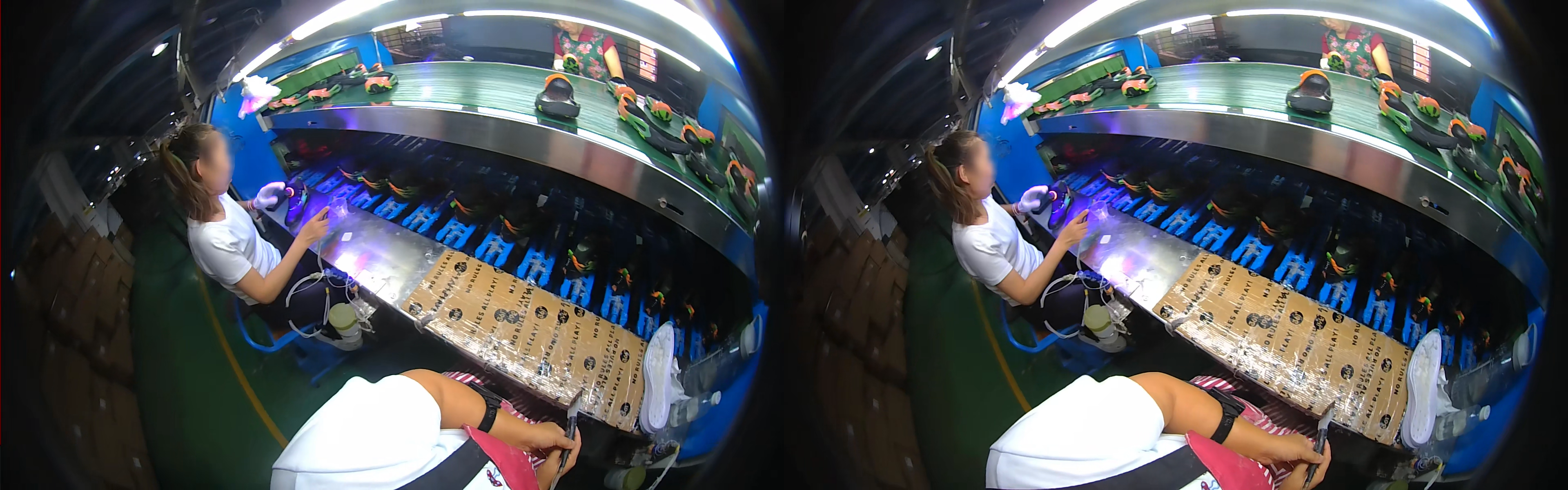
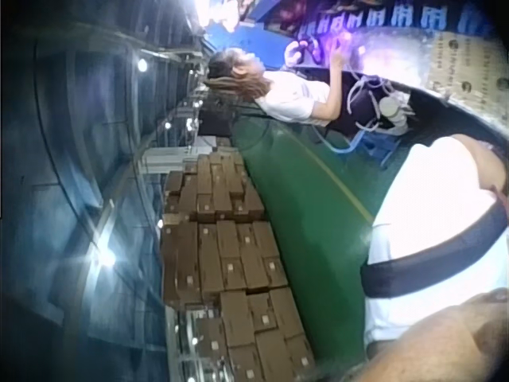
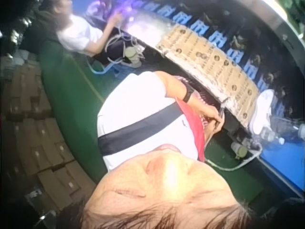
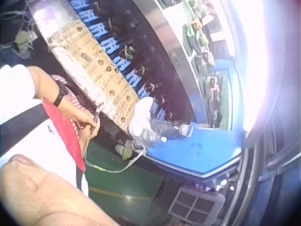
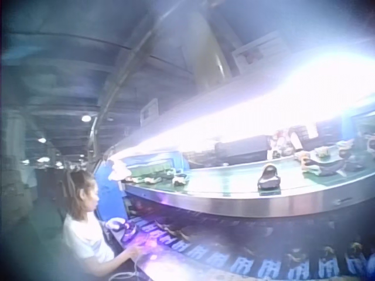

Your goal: Apply adhesive or primer to the soles of shoes using a brush at a manufacturing station.

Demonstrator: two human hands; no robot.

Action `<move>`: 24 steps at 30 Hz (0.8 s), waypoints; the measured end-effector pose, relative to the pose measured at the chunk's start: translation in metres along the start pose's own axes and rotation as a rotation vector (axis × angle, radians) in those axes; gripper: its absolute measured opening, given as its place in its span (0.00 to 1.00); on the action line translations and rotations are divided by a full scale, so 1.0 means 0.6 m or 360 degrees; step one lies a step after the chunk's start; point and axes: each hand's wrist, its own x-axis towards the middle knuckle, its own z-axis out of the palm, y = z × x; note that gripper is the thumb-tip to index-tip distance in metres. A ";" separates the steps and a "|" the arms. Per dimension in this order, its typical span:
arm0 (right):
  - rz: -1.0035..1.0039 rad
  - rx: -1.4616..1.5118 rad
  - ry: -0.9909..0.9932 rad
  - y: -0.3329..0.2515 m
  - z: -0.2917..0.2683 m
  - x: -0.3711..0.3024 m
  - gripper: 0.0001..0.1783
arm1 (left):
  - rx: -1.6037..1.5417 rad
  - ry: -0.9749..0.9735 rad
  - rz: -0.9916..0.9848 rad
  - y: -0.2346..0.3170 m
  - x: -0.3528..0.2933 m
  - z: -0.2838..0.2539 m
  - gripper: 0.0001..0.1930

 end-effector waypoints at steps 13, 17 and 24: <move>-0.0136 -0.0205 0.0007 0.008 -0.001 0.001 0.19 | 0.0123 -0.0014 -0.0100 0.011 -0.013 0.008 0.11; 0.0002 -0.0142 0.0027 0.004 0.008 -0.002 0.20 | 0.0078 -0.0056 -0.0073 -0.004 0.009 -0.002 0.10; 0.0100 -0.0113 0.0083 0.010 0.009 0.001 0.20 | -0.0009 -0.0114 -0.0120 0.003 -0.003 0.000 0.09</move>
